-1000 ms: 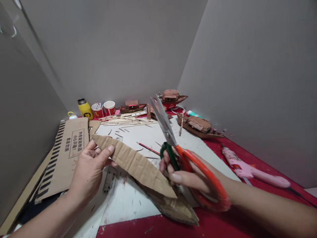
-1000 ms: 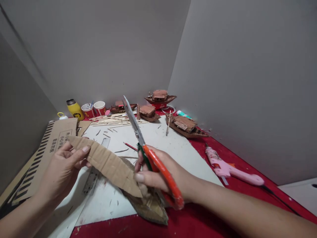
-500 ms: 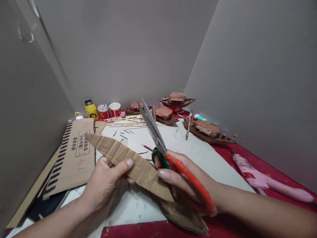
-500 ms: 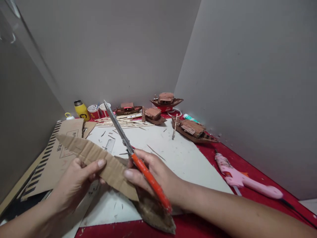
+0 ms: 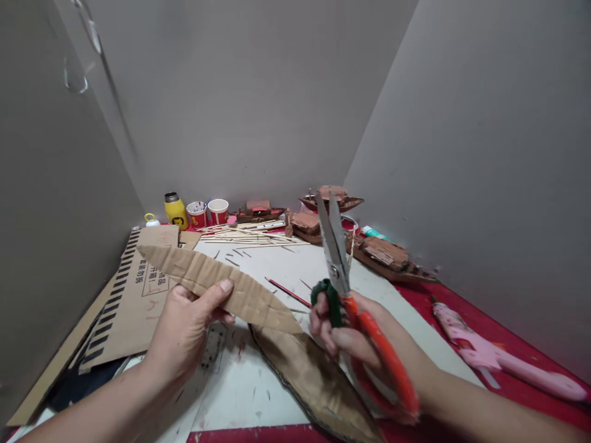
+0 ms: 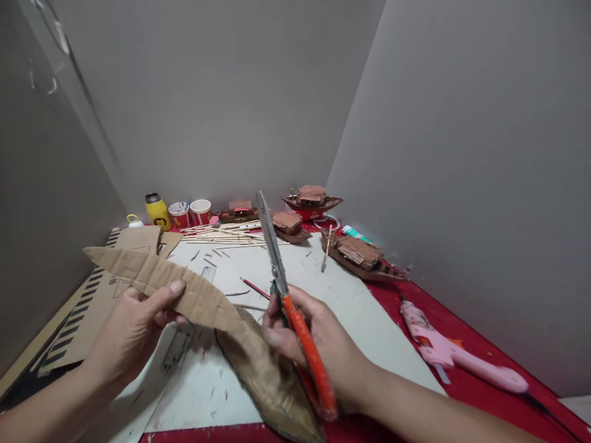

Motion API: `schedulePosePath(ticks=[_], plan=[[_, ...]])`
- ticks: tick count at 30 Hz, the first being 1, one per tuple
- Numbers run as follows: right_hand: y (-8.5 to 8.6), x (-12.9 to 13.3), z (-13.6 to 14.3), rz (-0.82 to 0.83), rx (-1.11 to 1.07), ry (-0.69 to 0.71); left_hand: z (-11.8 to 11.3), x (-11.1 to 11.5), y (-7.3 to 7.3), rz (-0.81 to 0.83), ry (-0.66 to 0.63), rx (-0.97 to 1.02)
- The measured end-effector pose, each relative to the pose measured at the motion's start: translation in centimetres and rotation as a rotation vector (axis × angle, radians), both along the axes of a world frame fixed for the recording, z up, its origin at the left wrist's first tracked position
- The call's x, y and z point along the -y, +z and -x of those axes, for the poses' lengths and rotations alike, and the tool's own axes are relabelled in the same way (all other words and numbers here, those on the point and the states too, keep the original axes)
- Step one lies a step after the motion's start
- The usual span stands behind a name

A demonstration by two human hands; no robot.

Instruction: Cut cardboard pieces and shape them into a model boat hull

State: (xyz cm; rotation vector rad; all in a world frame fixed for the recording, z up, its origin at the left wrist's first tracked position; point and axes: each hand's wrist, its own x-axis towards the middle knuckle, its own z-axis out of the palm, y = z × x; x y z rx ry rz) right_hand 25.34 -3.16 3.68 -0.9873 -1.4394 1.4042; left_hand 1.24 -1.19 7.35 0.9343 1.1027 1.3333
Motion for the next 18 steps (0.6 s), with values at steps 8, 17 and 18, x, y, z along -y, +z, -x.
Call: schedulePosePath(ticks=[8, 17, 18], plan=[[1.9, -0.4, 3.6, -0.063, 0.078, 0.023, -0.4, 0.6, -0.8, -0.015, -0.038, -0.036], [2.1, -3.2, 2.2, -0.194, -0.114, -0.144, 0.6, 1.2, -0.7, -0.057, -0.238, -0.295], [2.2, -3.3, 1.9, -0.202, -0.130, -0.153, 0.4, 1.3, -0.6, -0.081, -0.236, -0.324]])
